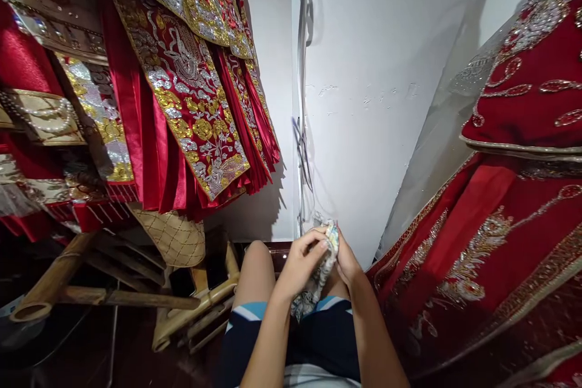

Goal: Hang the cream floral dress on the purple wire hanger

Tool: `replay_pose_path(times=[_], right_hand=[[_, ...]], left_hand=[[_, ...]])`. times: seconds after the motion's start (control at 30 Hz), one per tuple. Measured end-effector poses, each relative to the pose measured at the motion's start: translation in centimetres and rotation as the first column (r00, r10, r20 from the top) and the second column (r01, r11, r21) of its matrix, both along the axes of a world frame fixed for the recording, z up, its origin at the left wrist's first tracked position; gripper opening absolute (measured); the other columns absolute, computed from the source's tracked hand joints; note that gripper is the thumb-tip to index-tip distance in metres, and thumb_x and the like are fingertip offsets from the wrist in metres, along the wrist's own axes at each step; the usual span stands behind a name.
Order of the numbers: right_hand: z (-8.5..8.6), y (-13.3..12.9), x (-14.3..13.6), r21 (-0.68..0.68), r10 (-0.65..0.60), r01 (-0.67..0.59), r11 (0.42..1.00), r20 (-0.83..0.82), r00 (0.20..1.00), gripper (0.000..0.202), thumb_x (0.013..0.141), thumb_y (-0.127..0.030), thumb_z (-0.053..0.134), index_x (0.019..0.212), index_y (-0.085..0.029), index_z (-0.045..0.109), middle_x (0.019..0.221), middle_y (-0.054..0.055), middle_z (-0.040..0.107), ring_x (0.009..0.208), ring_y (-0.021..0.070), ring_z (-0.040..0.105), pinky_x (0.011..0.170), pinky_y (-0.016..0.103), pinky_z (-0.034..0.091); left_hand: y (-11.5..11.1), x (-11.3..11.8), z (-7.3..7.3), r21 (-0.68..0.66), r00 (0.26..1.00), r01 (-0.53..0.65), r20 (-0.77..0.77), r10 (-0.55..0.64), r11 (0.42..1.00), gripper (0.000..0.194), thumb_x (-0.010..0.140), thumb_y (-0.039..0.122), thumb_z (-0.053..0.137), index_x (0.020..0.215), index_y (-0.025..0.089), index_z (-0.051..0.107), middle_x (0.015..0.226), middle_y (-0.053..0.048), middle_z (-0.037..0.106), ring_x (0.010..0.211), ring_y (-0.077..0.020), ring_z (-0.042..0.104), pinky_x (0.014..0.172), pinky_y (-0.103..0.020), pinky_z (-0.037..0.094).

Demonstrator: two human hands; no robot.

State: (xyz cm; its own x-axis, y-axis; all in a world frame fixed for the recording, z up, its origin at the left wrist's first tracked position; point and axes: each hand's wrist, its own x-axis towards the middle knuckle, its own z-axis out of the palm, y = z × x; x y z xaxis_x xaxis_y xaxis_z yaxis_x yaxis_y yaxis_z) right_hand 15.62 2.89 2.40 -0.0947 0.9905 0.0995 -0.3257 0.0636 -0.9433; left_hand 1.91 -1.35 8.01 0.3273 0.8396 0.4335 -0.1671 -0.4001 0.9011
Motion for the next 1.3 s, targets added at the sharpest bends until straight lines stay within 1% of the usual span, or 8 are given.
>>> replay_pose_path(times=[0.2, 0.43, 0.57, 0.7, 0.93, 1.03, 1.17, 1.3], right_hand=[[1.3, -1.7, -0.1, -0.122, 0.078, -0.109, 0.987, -0.236, 0.969, 0.065, 0.079, -0.085, 0.05, 0.091, -0.024, 0.068, 0.082, 0.008, 0.071, 0.091, 0.0284, 0.071, 0.069, 0.036, 0.055], [4.2, -4.1, 0.8, 0.035, 0.274, -0.272, 0.962, -0.105, 0.956, 0.032, 0.07, -0.038, 0.082, 0.092, -0.019, 0.069, 0.08, 0.004, 0.069, 0.077, 0.0223, 0.067, 0.07, 0.031, 0.052], [8.1, -4.5, 3.2, 0.062, 0.362, -0.386, 0.921, 0.232, 0.903, 0.019, 0.069, -0.027, 0.079, 0.079, -0.018, 0.066, 0.071, 0.0, 0.064, 0.063, 0.0159, 0.058, 0.058, 0.026, 0.043], [12.0, -1.9, 6.0, 0.232, 0.021, -0.185, 0.955, 0.571, 0.821, 0.012, 0.069, -0.021, 0.074, 0.072, -0.019, 0.062, 0.068, -0.001, 0.062, 0.062, 0.0162, 0.057, 0.055, 0.024, 0.04], [12.8, 7.5, 3.5, 0.572, -0.428, 0.053, 0.819, 0.545, 0.721, 0.034, 0.082, -0.028, 0.06, 0.115, -0.023, 0.069, 0.121, 0.006, 0.071, 0.116, 0.0271, 0.062, 0.101, 0.038, 0.045], [11.3, 10.6, 1.1, 0.502, -0.395, 0.039, 0.864, 0.627, 0.672, 0.039, 0.086, -0.03, 0.056, 0.122, -0.023, 0.067, 0.126, 0.008, 0.07, 0.119, 0.0282, 0.061, 0.101, 0.04, 0.046], [9.3, 11.6, 0.6, 0.472, -0.38, 0.018, 0.881, 0.686, 0.621, 0.025, 0.082, -0.026, 0.057, 0.102, -0.023, 0.071, 0.099, 0.006, 0.076, 0.094, 0.0257, 0.066, 0.085, 0.033, 0.049], [9.0, 10.7, 3.4, 0.489, -0.425, 0.039, 0.871, 0.711, 0.56, 0.016, 0.078, -0.018, 0.049, 0.079, -0.022, 0.064, 0.073, 0.001, 0.068, 0.073, 0.0202, 0.058, 0.069, 0.026, 0.04]], left_hand=[[-0.3, 0.8, 0.6, 0.217, 0.938, -0.071, -0.318, 0.139, 0.974, 0.02, 0.097, 0.033, 0.055, 0.095, 0.026, 0.074, 0.13, -0.008, 0.065, 0.141, -0.0293, 0.042, 0.119, -0.047, 0.028], [0.5, -0.7, -0.2, 0.095, 0.973, -0.091, -0.202, 0.108, 0.991, 0.039, 0.102, 0.041, 0.042, 0.136, 0.027, 0.056, 0.141, -0.008, 0.057, 0.133, -0.0247, 0.05, 0.112, -0.037, 0.037], [1.4, -2.4, -0.6, 0.076, 0.875, 0.101, -0.481, -0.052, 0.992, 0.052, 0.103, 0.051, 0.031, 0.088, 0.021, 0.071, 0.088, -0.005, 0.07, 0.086, -0.0224, 0.063, 0.082, -0.031, 0.048], [3.6, -6.1, 0.7, 0.042, 0.676, 0.113, -0.735, -0.046, 0.993, 0.053, 0.088, 0.058, 0.06, 0.051, 0.019, 0.055, 0.049, 0.003, 0.045, 0.051, -0.0142, 0.041, 0.053, -0.027, 0.033], [4.0, -9.3, 6.7, -0.292, 0.599, 0.361, -0.655, -0.461, 0.885, 0.039, 0.089, 0.055, 0.06, 0.091, 0.02, 0.076, 0.092, -0.004, 0.075, 0.079, -0.0226, 0.064, 0.074, -0.029, 0.049], [2.4, -8.3, 6.6, -0.115, 0.519, 0.289, -0.816, -0.256, 0.95, 0.037, 0.087, 0.056, 0.061, 0.087, 0.022, 0.075, 0.085, -0.005, 0.075, 0.076, -0.0252, 0.067, 0.078, -0.034, 0.05], [3.6, -9.5, 4.7, 0.276, 0.225, 0.032, -0.938, 0.262, 0.961, 0.05, 0.067, 0.053, 0.079, 0.044, 0.022, 0.048, 0.052, -0.006, 0.058, 0.067, -0.031, 0.066, 0.09, -0.049, 0.046], [7.5, -13.0, 5.1, 0.385, 0.104, -0.155, -0.909, 0.403, 0.91, 0.048, 0.065, 0.048, 0.08, 0.046, 0.023, 0.044, 0.05, -0.007, 0.055, 0.081, -0.0373, 0.067, 0.089, -0.052, 0.044]])
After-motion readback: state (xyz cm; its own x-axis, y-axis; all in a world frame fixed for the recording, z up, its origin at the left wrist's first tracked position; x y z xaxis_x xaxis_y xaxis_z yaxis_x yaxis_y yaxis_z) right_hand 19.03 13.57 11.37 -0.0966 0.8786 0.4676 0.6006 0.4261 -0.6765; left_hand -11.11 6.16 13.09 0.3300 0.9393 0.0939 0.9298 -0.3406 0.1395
